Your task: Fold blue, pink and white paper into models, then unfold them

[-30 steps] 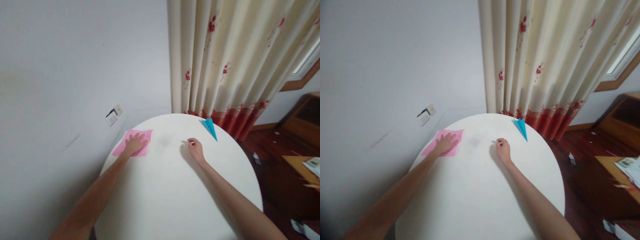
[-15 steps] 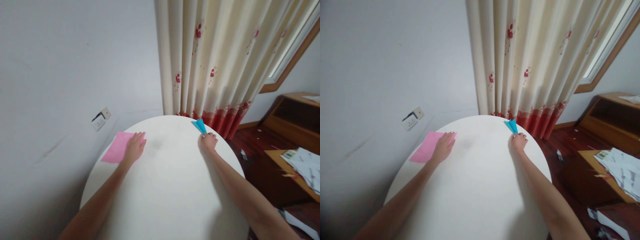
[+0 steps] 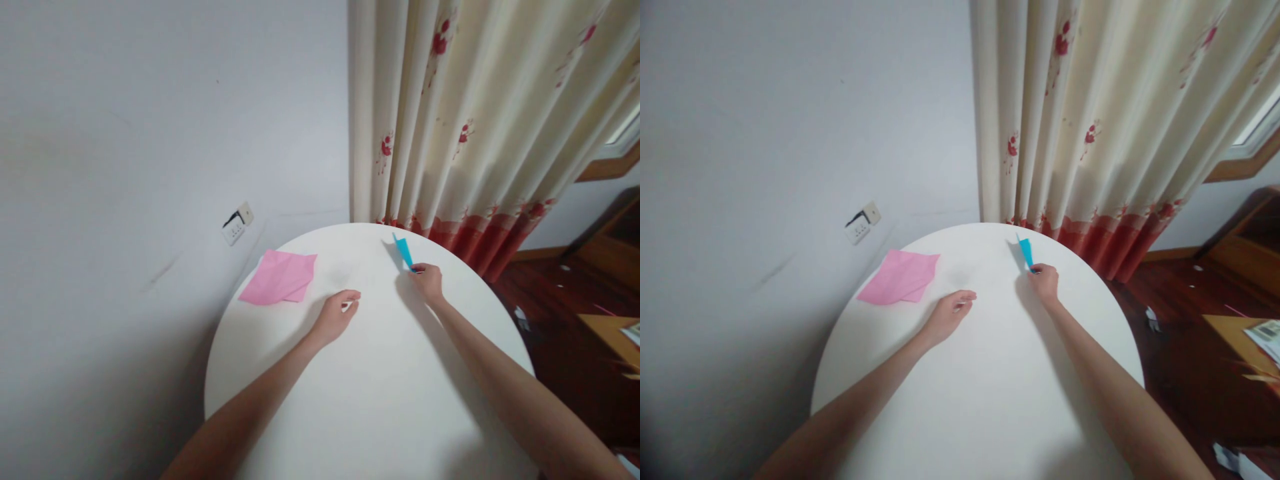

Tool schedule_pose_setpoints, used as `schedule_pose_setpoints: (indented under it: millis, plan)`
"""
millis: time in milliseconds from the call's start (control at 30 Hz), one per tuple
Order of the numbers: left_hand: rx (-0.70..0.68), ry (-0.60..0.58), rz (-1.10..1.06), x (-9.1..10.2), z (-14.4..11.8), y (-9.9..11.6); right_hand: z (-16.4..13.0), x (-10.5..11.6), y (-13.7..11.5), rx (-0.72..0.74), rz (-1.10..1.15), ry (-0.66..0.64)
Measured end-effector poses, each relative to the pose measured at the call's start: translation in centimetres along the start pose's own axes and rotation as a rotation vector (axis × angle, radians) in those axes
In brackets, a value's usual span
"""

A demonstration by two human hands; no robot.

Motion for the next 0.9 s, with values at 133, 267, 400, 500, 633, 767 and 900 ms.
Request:
schedule_pose_setpoints:
  millis: [133, 267, 400, 500, 633, 767, 900]
  plan:
    - [0.195, 0.045, -0.227, -0.5, -1.3, -2.0, -7.8, -5.5, -1.7, -0.041, 0.157, -0.328]
    - [0.147, 0.109, -0.371, 0.7, -2.3, -1.4, -15.3, -9.6, -2.6, -0.18, 0.372, -0.749]
    - [0.14, 0.201, -0.369, 2.0, -2.4, -1.0, -17.8, -11.5, -2.0, -0.161, 0.439, -0.862]
    - [0.171, 0.141, -0.409, 1.4, -2.3, -1.1, -17.8, -12.3, -0.7, -0.133, 0.457, -0.876]
    - [0.17, 0.095, -0.363, 0.9, -2.2, -1.3, -17.4, -12.4, 0.5, -0.079, 0.396, -0.861]
    - [0.129, 0.111, -0.28, 1.2, -2.0, -1.4, -16.9, -11.7, 0.2, -0.017, 0.443, -0.794]
    - [0.098, 0.201, -0.269, 1.7, -1.9, -1.2, -16.5, -10.8, -0.2, -0.061, 0.553, -0.72]
Point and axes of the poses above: each hand's wrist, its own z-axis towards the middle knuckle, its own x-axis out of the back of the hand, y = z × x, the point moved 7 cm from there along z, towards the middle knuckle, and after that the axes turned 13 degrees about -x, right-handed, at the moved point
